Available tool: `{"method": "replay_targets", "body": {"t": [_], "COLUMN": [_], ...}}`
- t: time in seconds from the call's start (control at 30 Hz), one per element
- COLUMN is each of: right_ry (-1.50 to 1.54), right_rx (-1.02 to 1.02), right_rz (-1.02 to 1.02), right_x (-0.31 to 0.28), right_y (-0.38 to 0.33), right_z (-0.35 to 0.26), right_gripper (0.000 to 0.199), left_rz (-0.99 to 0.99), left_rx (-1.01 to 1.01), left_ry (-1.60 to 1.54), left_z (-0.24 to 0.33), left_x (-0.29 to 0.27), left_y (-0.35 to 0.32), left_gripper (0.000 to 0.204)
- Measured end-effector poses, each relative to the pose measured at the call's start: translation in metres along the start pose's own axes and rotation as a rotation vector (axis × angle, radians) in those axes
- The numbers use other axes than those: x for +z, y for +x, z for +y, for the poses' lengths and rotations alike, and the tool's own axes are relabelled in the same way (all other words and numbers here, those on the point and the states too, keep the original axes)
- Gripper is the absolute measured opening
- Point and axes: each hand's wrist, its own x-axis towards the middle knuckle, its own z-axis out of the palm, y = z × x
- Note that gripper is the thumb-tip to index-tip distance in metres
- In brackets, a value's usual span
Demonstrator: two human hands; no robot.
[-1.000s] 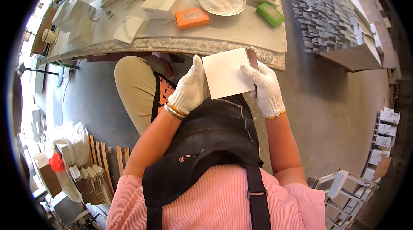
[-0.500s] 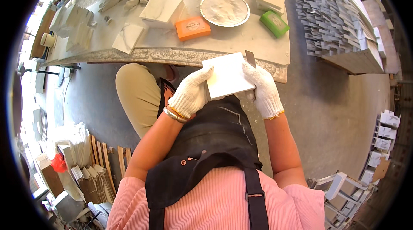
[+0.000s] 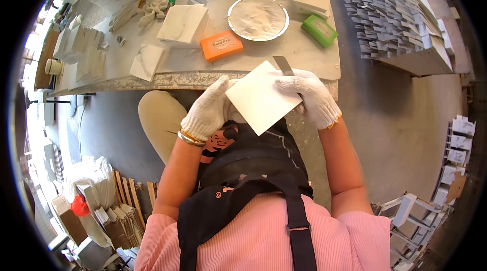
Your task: The person applies a white paste from a metal bowl onto small square tiles using a metal spatula. They spread the paste evenly across the tile surface, then place the tile on a stack. The person repeats this process for multiple tiles.
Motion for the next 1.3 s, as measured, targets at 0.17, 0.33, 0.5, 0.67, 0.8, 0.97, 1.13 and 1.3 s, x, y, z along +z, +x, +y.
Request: {"method": "replay_targets", "body": {"t": [0.17, 0.33, 0.5, 0.67, 0.8, 0.97, 1.13, 1.3], "right_ry": [-0.028, 0.176, 0.192, 0.323, 0.339, 0.319, 0.239, 0.125], "right_rx": [0.012, -0.109, -0.112, -0.089, -0.145, -0.151, -0.21, -0.201], "right_rz": [-0.138, -0.039, 0.032, -0.004, -0.051, -0.027, -0.013, 0.078], "right_x": [0.008, 0.003, 0.008, 0.015, 0.017, 0.02, 0.025, 0.037], "right_y": [0.029, 0.042, 0.022, 0.005, 0.001, -0.008, -0.013, -0.021], "right_z": [-0.015, -0.013, 0.008, 0.019, 0.028, 0.025, 0.024, 0.021], "right_gripper": [0.041, 0.059, 0.06, 0.054, 0.055, 0.055, 0.051, 0.05], "left_rz": [0.038, 0.2, 0.271, 0.249, 0.24, 0.211, 0.223, 0.225], "left_rx": [-0.022, 0.202, 0.252, 0.231, 0.242, 0.236, 0.222, 0.222], "left_ry": [0.383, 0.109, -0.086, -0.115, -0.131, -0.168, -0.206, -0.246], "left_z": [0.024, 0.006, -0.01, -0.013, -0.016, -0.018, -0.021, -0.029], "left_x": [0.013, 0.025, 0.023, 0.027, 0.029, 0.028, 0.025, 0.024], "left_y": [-0.005, -0.008, -0.01, -0.011, -0.012, -0.013, -0.015, -0.015], "left_gripper": [0.05, 0.052, 0.047, 0.048, 0.049, 0.051, 0.051, 0.052]}}
